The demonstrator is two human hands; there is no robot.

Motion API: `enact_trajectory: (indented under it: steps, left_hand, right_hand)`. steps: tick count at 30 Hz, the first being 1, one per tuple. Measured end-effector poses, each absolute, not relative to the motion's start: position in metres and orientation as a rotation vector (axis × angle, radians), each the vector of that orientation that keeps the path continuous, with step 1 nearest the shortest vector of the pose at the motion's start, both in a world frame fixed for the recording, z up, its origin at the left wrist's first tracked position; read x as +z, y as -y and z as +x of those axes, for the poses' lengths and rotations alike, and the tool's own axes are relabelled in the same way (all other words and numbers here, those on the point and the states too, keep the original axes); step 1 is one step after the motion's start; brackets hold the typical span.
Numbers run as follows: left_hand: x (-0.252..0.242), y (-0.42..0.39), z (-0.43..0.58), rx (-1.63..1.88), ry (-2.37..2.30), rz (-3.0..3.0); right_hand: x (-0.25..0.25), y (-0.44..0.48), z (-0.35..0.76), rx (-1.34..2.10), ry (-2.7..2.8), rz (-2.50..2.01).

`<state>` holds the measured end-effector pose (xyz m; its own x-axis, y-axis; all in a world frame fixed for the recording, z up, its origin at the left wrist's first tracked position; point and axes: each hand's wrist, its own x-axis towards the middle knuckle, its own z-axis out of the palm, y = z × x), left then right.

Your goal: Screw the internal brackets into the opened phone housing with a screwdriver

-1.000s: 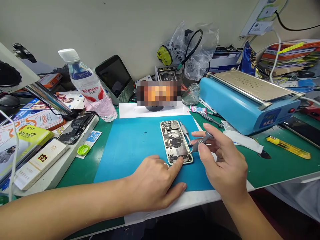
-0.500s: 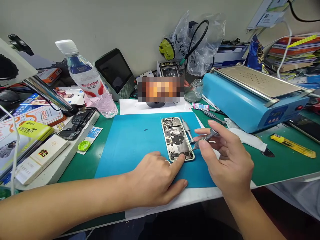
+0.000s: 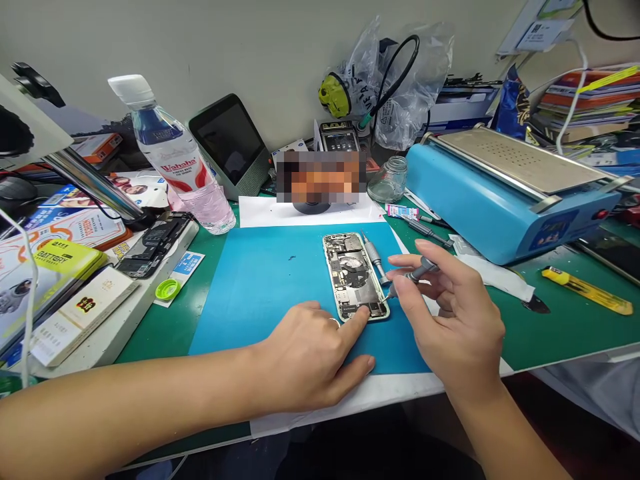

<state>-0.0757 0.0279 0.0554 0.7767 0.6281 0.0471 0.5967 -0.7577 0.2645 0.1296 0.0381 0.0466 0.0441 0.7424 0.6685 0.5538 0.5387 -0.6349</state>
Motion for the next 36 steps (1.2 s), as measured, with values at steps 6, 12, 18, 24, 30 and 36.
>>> enact_trajectory:
  steps: [6, 12, 18, 24, 30, 36]
  left_hand:
    - [0.0526, -0.0288, -0.0754, 0.208, -0.947, 2.755]
    - [0.0533, -0.0288, -0.0751, 0.195, -0.953, 2.749]
    - [0.0544, -0.0281, -0.0757, 0.196, -0.942, 2.754]
    - [0.0537, -0.0286, -0.0757, 0.225, -0.942, 2.789]
    - [0.0536, -0.0279, -0.0758, 0.229, -0.945, 2.791]
    - [0.0543, -0.0286, -0.0761, 0.23, -0.942, 2.801]
  right_hand:
    - [0.0452, -0.0371, 0.1322, 0.203, 1.624, -1.115]
    - [0.0457, -0.0388, 0.128, 0.197, 1.674, -1.137]
    - [0.0463, -0.0389, 0.1259, 0.152, 1.601, -1.141]
    - [0.0463, -0.039, 0.1249, 0.171, 1.59, -1.122]
    - [0.0464, -0.0383, 0.1248, 0.187, 1.597, -1.075]
    - [0.0444, -0.038, 0.1259, 0.184, 1.604, -1.062]
